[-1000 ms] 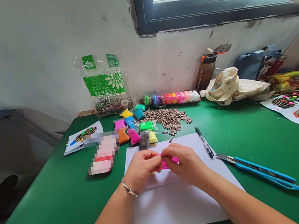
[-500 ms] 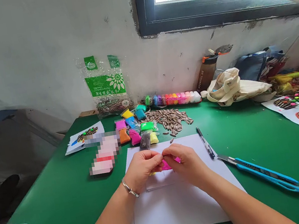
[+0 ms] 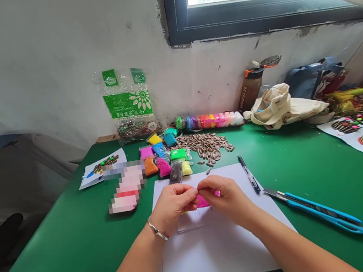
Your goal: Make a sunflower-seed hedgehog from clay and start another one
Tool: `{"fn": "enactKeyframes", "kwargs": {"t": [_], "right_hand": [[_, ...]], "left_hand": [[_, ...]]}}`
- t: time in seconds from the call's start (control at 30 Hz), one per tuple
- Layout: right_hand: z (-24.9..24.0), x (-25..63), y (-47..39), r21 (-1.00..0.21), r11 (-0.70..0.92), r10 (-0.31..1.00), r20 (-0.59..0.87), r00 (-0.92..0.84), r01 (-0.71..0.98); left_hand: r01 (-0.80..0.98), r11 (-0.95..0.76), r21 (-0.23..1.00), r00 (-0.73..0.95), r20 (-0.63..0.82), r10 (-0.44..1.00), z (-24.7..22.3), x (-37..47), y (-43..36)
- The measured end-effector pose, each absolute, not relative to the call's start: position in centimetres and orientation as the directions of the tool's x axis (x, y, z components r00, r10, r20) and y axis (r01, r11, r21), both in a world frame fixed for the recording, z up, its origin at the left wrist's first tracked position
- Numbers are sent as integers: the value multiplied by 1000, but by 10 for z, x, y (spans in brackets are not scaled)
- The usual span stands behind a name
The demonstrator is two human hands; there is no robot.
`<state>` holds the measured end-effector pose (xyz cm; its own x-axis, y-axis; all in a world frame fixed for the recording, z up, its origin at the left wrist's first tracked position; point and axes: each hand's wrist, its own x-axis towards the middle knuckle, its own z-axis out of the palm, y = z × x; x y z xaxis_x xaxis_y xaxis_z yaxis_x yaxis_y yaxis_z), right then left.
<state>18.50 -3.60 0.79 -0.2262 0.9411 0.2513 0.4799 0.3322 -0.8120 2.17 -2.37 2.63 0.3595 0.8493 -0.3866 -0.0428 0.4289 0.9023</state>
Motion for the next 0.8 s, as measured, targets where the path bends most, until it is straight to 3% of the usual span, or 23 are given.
{"fn": "enactKeyframes", "kwargs": {"t": [0.17, 0.3, 0.67, 0.8], "right_hand": [[6, 186, -34, -923, 183, 980, 145, -133, 338], [8, 185, -35, -939, 150, 983, 108, -147, 311], [6, 186, -36, -923, 224, 961, 156, -227, 313], [6, 185, -36, -886, 254, 955, 166, -245, 387]], "left_hand": [[-78, 432, 899, 322, -387, 864, 27, 23, -24], [-108, 454, 884, 320, -402, 858, 26, 24, -24], [-91, 444, 891, 334, -393, 857, 27, 23, -24], [-68, 423, 904, 332, -379, 864, 26, 24, -25]]}}
